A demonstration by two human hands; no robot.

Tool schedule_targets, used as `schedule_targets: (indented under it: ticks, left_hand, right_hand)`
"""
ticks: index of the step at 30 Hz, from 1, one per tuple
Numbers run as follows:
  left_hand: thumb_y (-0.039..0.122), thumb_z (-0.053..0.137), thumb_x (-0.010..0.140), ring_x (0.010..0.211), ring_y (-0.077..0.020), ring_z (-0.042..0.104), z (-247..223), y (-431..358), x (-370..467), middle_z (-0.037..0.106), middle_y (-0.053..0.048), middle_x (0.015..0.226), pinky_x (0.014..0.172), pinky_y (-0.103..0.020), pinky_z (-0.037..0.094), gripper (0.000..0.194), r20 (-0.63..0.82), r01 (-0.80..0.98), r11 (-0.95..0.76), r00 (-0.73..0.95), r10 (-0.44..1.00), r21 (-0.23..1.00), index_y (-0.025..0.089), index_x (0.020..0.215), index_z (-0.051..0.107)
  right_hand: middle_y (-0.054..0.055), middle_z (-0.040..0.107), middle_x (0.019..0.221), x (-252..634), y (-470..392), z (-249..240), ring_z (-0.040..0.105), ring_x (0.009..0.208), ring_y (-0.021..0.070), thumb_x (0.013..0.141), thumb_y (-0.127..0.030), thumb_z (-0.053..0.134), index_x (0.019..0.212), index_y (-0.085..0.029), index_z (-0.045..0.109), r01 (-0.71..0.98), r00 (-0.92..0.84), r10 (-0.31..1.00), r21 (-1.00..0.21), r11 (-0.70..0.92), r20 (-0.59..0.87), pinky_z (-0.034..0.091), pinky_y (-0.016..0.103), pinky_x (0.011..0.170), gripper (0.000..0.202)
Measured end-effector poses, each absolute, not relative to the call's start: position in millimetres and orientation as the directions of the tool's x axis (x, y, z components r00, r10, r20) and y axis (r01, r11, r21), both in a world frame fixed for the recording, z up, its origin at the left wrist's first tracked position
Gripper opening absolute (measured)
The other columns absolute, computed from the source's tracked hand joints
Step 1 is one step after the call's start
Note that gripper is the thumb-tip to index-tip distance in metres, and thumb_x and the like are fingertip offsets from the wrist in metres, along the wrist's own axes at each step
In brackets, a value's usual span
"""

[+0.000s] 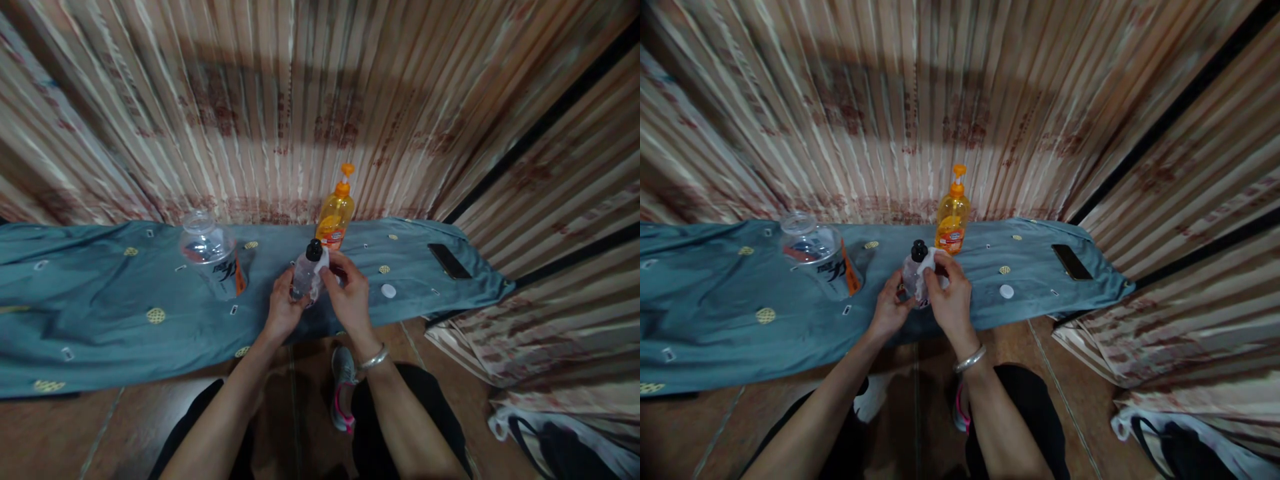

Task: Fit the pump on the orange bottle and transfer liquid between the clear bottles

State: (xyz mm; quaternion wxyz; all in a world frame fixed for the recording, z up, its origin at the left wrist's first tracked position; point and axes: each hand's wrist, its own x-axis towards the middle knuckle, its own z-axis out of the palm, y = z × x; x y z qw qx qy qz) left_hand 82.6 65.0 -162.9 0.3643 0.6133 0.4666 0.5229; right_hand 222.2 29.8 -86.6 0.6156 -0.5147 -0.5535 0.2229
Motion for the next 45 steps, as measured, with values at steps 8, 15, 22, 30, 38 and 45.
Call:
schedule_targets:
  ticks: [8, 15, 22, 30, 38, 45]
  left_hand:
    - [0.016, 0.078, 0.066, 0.106, -0.0237, 0.069, -163, 64, 82, 0.07, -0.006, 0.122, 0.093, -0.041, 0.057, 0.065, 0.27, 0.096, -0.28, 0.102, 0.957, 0.955, 0.026, 0.127, 0.059]
    - [0.018, 0.078, 0.069, 0.099, -0.0224, 0.065, -157, 62, 70, 0.065, -0.005, 0.11, 0.089, -0.041, 0.056, 0.045, 0.307, 0.205, -0.296, -0.022, 0.951, 0.933, 0.024, 0.11, 0.06]
    - [0.02, 0.077, 0.069, 0.111, -0.031, 0.059, -160, 44, 91, 0.062, -0.012, 0.122, 0.099, -0.052, 0.051, 0.064, 0.38, 0.294, -0.359, -0.017, 0.925, 0.886, 0.02, 0.129, 0.054]
    - [0.033, 0.091, 0.059, 0.132, -0.0377, 0.049, -158, 44, 104, 0.053, -0.016, 0.138, 0.115, -0.058, 0.037, 0.086, 0.383, 0.286, -0.369, 0.007, 0.924, 0.885, 0.019, 0.133, 0.051]
    - [0.027, 0.086, 0.064, 0.121, -0.0304, 0.064, -157, 59, 94, 0.063, -0.012, 0.133, 0.105, -0.049, 0.051, 0.084, 0.312, 0.125, -0.327, 0.122, 0.942, 0.937, 0.023, 0.139, 0.05]
    - [0.027, 0.084, 0.065, 0.11, -0.0286, 0.069, -155, 55, 90, 0.069, -0.01, 0.122, 0.098, -0.046, 0.054, 0.07, 0.287, 0.082, -0.3, 0.14, 0.948, 0.95, 0.021, 0.129, 0.056]
  right_hand:
    - [0.0, 0.077, 0.085, 239, 73, -89, 0.068, 0.092, 0.0223, 0.08, -0.067, 0.063, 0.078, -0.024, 0.073, 0.084, 0.121, 0.956, -0.962, 0.26, 0.269, 0.055, 0.038, 0.091, 0.044]
    - [0.001, 0.078, 0.092, 235, 57, -93, 0.068, 0.095, 0.0215, 0.079, -0.066, 0.066, 0.091, -0.026, 0.076, 0.079, 0.234, 0.934, -0.963, 0.259, 0.27, 0.054, 0.035, 0.091, 0.043]
    - [0.001, 0.077, 0.09, 234, 54, -98, 0.069, 0.093, 0.0216, 0.081, -0.061, 0.064, 0.085, -0.025, 0.073, -0.027, 0.182, 0.958, -0.972, 0.232, 0.223, 0.055, 0.036, 0.088, 0.037]
    - [0.002, 0.071, 0.065, 235, 57, -138, 0.066, 0.072, 0.0216, 0.068, -0.062, 0.068, 0.062, -0.024, 0.064, -0.111, 0.119, 0.992, -0.994, -0.023, -0.036, 0.054, 0.034, 0.066, 0.039]
    - [0.001, 0.078, 0.098, 248, 53, -97, 0.069, 0.103, 0.0214, 0.075, -0.057, 0.073, 0.095, -0.028, 0.077, -0.173, 0.185, 0.971, -0.968, 0.182, 0.15, 0.051, 0.036, 0.095, 0.036]
    - [-0.002, 0.071, 0.075, 242, 59, -132, 0.062, 0.079, 0.0175, 0.072, -0.06, 0.071, 0.076, -0.025, 0.072, -0.096, 0.132, 0.988, -0.992, 0.087, 0.074, 0.051, 0.031, 0.078, 0.035]
